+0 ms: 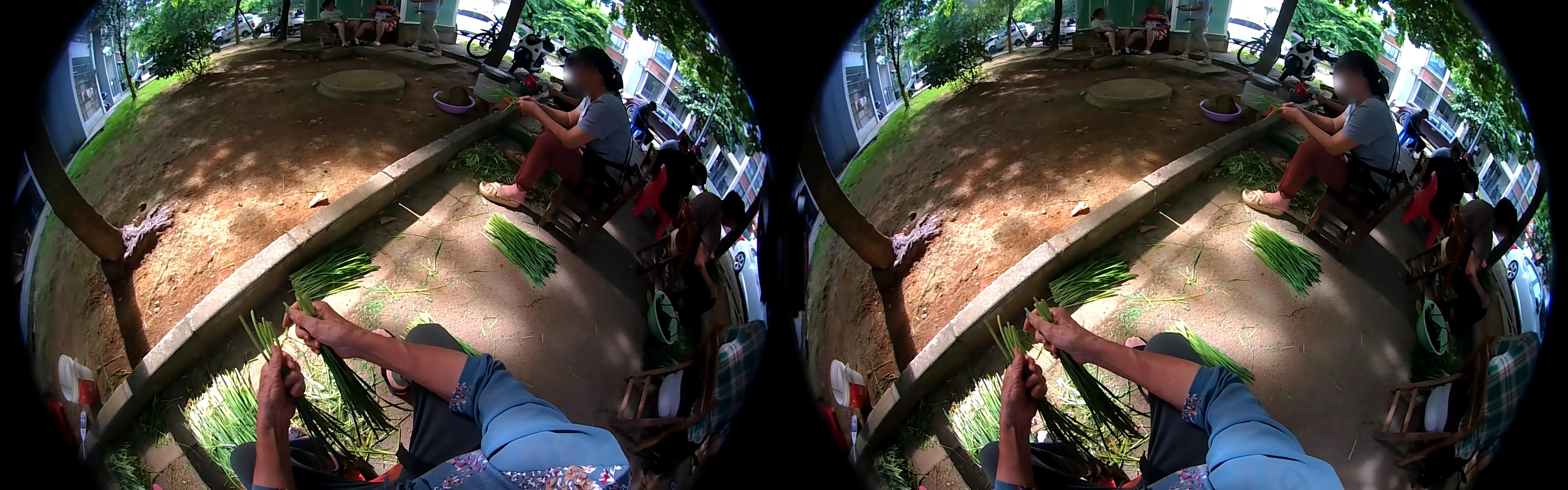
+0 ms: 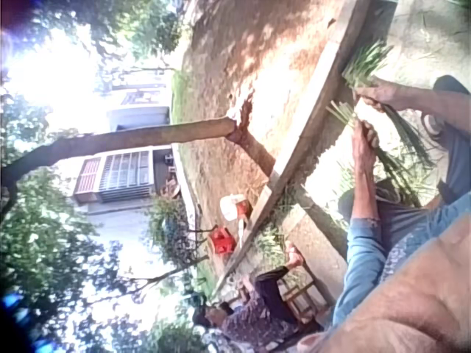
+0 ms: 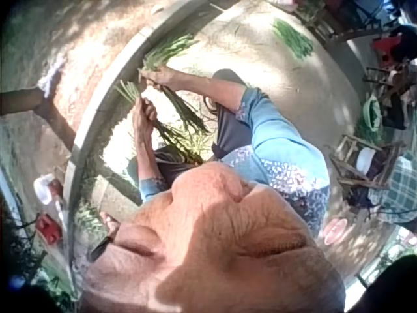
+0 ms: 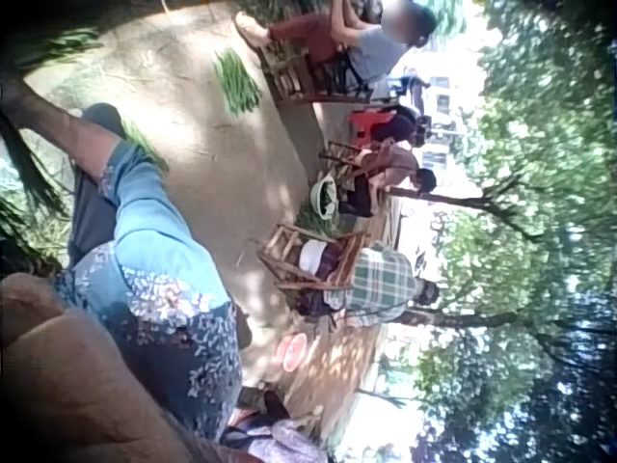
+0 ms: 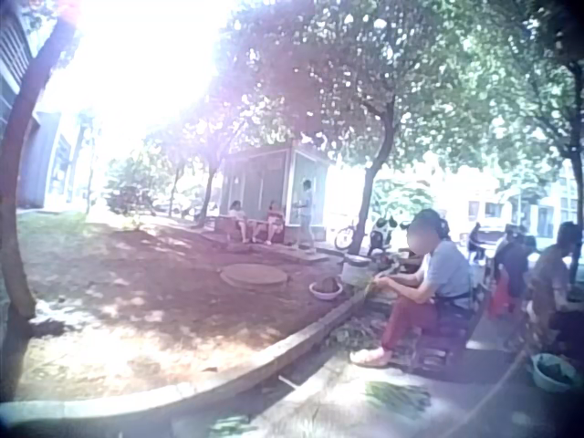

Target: The person sorts through a bundle of green stalks by hand, pulling individual blades from the group and organizing them into piles while sitting in an outdoor area.

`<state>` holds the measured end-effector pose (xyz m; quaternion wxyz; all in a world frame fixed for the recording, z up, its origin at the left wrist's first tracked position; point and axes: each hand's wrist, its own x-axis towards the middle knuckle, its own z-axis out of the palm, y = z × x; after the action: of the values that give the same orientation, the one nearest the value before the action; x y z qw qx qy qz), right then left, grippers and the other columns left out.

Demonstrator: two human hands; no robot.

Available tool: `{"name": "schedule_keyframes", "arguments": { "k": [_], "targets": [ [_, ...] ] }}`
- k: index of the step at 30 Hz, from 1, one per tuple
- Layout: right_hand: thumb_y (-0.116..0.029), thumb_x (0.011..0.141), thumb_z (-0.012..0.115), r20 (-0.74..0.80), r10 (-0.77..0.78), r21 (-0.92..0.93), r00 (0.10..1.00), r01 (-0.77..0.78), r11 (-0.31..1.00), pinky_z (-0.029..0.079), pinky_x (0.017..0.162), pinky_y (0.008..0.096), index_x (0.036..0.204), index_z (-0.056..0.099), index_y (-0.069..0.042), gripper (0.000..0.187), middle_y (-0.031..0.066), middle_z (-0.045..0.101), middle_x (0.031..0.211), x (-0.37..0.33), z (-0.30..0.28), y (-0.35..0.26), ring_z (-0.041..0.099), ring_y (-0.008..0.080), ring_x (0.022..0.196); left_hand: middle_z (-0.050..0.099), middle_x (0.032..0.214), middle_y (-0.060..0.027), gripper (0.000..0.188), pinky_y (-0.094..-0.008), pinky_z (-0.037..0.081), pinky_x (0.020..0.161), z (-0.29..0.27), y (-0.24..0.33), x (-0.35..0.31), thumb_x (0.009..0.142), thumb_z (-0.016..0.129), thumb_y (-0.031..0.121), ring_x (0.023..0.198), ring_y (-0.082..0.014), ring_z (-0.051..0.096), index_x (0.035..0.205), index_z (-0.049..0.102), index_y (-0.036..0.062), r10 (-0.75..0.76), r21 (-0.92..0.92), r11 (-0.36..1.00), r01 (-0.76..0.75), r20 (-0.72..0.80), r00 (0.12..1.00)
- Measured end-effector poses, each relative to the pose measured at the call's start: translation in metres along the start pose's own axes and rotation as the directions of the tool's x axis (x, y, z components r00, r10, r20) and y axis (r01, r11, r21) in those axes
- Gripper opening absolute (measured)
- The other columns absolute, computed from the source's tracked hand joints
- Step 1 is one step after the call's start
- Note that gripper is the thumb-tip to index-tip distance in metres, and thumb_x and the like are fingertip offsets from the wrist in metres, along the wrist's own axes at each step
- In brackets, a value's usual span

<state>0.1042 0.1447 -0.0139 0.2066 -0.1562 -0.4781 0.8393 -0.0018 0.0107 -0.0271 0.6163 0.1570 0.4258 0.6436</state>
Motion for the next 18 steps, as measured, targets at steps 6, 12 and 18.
{"name": "schedule_keyframes", "arguments": {
  "k": [6, 12, 18],
  "targets": [
    [-0.031, 0.093, 0.043, 0.013, -0.010, -0.029, 1.000, 0.010, 1.000, 0.028, 0.036, 0.0190, 0.085, 0.051, -0.007, 0.027, -0.0053, 0.035, 0.049, 0.0004, -0.0007, 0.0004, 0.033, 0.0035, 0.038, 0.032, 0.055, 0.0044, 0.038, -0.0206, 0.021, 0.037, 0.0019, -0.0001, -0.0003, 0.090, 0.044, 0.043, 0.042, -0.0051, 0.025, 0.074, 0.044, 0.0085, 0.007, 0.011, 1.000, -0.007, -0.011, 1.000],
    [-0.033, 0.092, 0.045, -0.019, 0.018, -0.083, 1.000, -0.020, 0.996, 0.026, 0.035, 0.0198, 0.083, 0.053, -0.007, 0.029, -0.0060, 0.035, 0.048, -0.0016, 0.0048, -0.0015, 0.031, 0.0037, 0.037, 0.028, 0.052, 0.0046, 0.039, -0.0206, 0.018, 0.036, 0.0055, -0.0003, -0.0013, 0.090, 0.044, 0.043, 0.040, -0.0047, 0.021, 0.074, 0.044, 0.0077, 0.013, 0.039, 0.999, -0.011, -0.056, 0.998],
    [-0.035, 0.091, 0.048, -0.011, 0.002, -0.086, 1.000, -0.003, 0.996, 0.026, 0.034, 0.0200, 0.080, 0.054, -0.007, 0.031, -0.0061, 0.035, 0.046, -0.0001, 0.0038, 0.0039, 0.031, 0.0037, 0.036, 0.030, 0.053, 0.0049, 0.039, -0.0204, 0.020, 0.038, 0.0035, 0.0012, -0.0027, 0.090, 0.044, 0.044, 0.042, -0.0052, 0.024, 0.073, 0.043, 0.0088, 0.011, 0.081, 0.997, -0.009, -0.030, 0.999]
  ]
}}
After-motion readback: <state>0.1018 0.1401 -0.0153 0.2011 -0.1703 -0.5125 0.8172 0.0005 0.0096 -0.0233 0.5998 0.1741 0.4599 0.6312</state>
